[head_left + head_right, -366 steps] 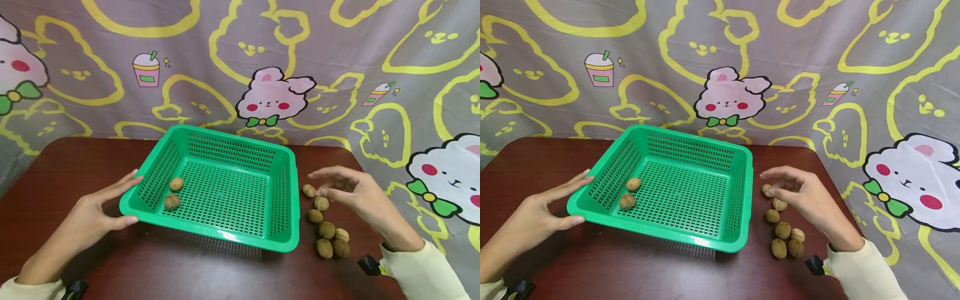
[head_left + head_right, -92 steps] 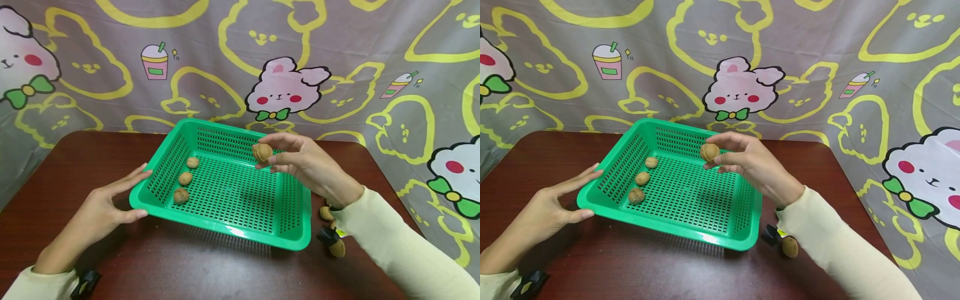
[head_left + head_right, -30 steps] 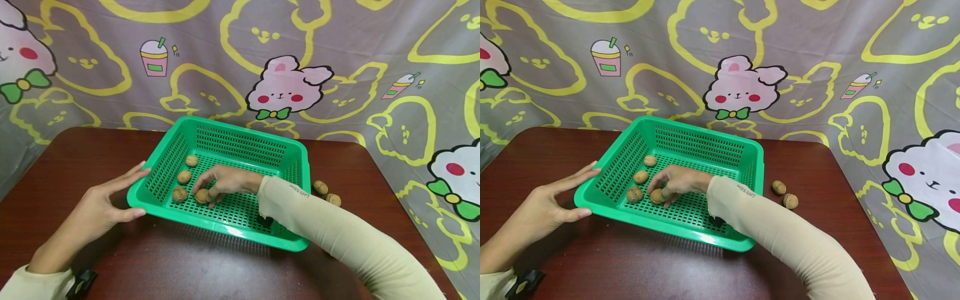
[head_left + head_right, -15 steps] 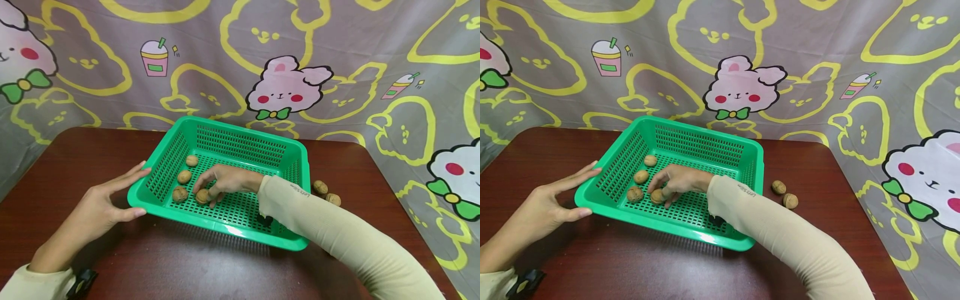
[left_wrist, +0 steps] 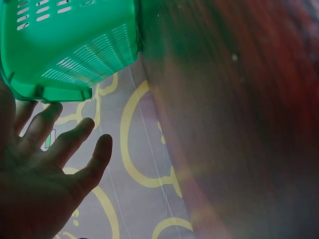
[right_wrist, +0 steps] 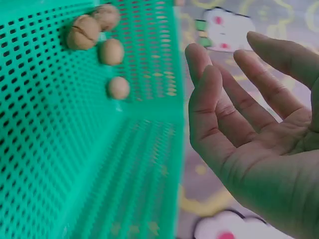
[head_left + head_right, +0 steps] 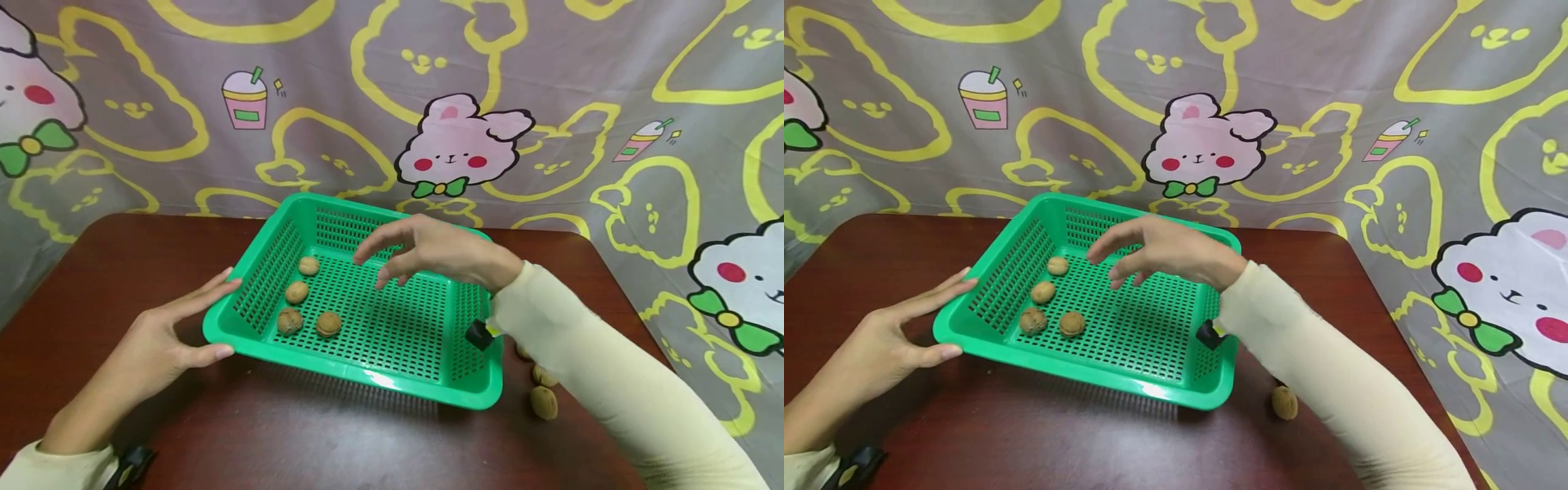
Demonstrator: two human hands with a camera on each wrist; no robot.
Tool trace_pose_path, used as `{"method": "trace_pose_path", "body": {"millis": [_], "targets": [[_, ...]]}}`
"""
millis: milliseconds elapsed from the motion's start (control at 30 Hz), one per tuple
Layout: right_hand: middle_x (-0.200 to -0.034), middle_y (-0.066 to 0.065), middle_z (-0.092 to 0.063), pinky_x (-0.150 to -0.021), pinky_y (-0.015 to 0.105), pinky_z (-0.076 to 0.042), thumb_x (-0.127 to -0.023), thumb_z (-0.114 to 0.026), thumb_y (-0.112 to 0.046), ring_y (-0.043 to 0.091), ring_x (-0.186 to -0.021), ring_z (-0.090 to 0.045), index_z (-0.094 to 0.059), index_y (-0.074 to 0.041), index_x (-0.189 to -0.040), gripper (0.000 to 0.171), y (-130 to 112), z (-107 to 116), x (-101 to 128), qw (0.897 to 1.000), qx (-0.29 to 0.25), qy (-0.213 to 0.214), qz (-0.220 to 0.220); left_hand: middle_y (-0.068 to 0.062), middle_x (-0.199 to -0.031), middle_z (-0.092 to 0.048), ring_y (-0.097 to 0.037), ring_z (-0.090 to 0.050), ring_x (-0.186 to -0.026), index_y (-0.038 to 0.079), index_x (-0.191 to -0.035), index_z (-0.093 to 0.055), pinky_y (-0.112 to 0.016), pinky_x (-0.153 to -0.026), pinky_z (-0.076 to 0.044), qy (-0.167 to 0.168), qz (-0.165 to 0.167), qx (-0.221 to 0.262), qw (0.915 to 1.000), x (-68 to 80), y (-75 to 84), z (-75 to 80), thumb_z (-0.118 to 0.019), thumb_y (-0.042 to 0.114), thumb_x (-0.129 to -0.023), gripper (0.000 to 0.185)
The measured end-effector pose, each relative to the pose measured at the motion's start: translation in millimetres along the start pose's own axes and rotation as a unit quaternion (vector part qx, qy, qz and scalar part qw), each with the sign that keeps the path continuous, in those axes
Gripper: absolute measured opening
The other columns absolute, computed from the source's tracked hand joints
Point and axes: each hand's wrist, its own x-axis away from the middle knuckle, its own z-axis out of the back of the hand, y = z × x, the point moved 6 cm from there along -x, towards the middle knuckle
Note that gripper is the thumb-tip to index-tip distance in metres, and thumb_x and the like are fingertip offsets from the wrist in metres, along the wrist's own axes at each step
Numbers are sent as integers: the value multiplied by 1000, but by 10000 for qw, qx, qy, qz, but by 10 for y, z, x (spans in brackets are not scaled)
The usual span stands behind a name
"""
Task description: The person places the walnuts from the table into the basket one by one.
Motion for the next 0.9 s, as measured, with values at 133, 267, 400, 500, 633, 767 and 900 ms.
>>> {"method": "trace_pose_path", "body": {"millis": [133,267,400,500,633,767,900], "targets": [[-123,6,-76,-91,43,-59,-100,-68,-13,30,-101,-73,-70,-14,-133,33,56,159,490,9993,137,352,-46,14,-164,-45,25,-36,-136,27,-151,-58,3,-100,-26,19,-35,-27,10000,10,1,2,-96,14,-71,90],[-110,15,-79,-85,35,-59,-100,-67,-9,32,-104,-74,-67,-10,-137,37,246,282,1031,9974,109,718,-4,15,-163,-45,24,-36,-137,27,-151,-59,2,-101,-26,29,-59,-32,10000,0,12,-5,-97,14,-71,89],[-120,18,-75,-78,34,-61,-100,-62,3,31,-105,-74,-63,-4,-139,40,491,356,1527,9952,-82,919,329,16,-164,-45,24,-34,-139,29,-151,-58,2,-101,-25,-9,-8,-23,10000,-8,12,-12,-96,15,-72,88],[-138,14,-68,-87,35,-62,-99,-54,13,26,-109,-73,-57,3,-143,45,692,367,1817,9932,-244,871,730,16,-164,-44,23,-34,-140,29,-151,-58,2,-101,-25,-20,10,-24,10000,-8,14,-10,-96,15,-73,88],[-151,9,-59,-94,32,-60,-97,-46,22,24,-118,-71,-51,9,-146,51,979,351,2095,9891,-472,847,1108,16,-164,-44,23,-34,-139,28,-151,-59,2,-102,-25,1,13,-12,10000,1,17,-3,-96,14,-72,88],[-152,9,-58,-93,30,-59,-96,-44,24,22,-122,-69,-51,11,-145,51,1243,335,2308,9854,-467,1200,1117,16,-164,-44,23,-34,-140,27,-151,-59,2,-102,-24,-4,48,60,10000,8,15,-4,-96,13,-72,88],[-149,5,-61,-93,27,-59,-98,-47,21,17,-122,-69,-53,10,-143,46,1487,307,2469,9817,-178,1727,778,15,-164,-44,22,-34,-141,26,-151,-58,2,-103,-25,4,60,92,9999,13,18,3,-96,11,-72,88]]}}
